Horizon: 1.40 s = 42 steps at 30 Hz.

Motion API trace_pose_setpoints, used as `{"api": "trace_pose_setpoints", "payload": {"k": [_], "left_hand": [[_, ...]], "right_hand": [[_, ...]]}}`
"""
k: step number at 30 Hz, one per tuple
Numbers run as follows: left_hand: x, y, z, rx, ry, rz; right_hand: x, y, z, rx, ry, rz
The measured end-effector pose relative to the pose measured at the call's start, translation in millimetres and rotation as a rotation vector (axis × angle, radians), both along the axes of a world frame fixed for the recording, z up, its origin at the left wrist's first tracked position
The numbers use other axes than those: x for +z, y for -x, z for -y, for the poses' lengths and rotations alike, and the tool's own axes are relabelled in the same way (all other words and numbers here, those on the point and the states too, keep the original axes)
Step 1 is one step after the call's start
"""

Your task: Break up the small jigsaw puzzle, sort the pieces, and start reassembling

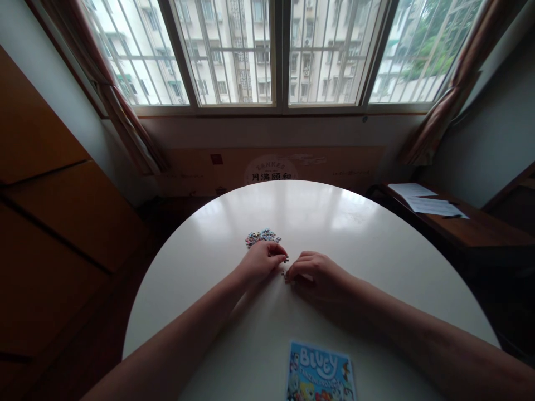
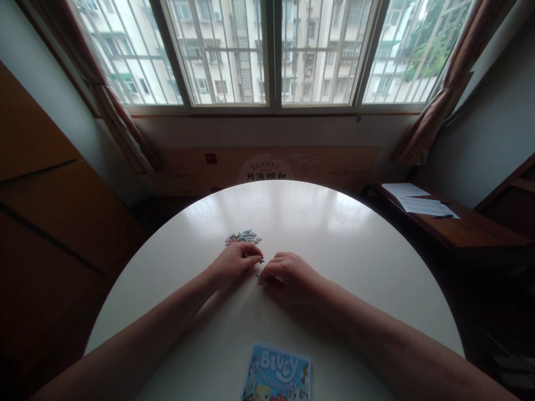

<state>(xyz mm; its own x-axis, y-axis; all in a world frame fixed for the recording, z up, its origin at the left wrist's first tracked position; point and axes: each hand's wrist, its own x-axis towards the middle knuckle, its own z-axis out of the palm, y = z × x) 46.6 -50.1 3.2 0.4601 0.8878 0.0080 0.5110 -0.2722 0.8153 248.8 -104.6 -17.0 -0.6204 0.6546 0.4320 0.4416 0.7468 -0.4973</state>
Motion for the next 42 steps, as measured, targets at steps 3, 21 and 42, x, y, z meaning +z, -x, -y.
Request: {"api": "trace_pose_setpoints", "payload": {"k": [3,21,42], "left_hand": [[7.2,6,-1,0.031,-0.062,-0.009],[29.5,27,-6,0.143,-0.237,-0.395],[12.0,-17,39,-0.118,-0.356,-0.323]], "right_hand": [[-0.6,0,0,0.0,0.013,-0.001],[-1.9,-8,0,-0.13,0.071,-0.124],[1.9,-26,-13,-0.527,0.198,-0.133]]}}
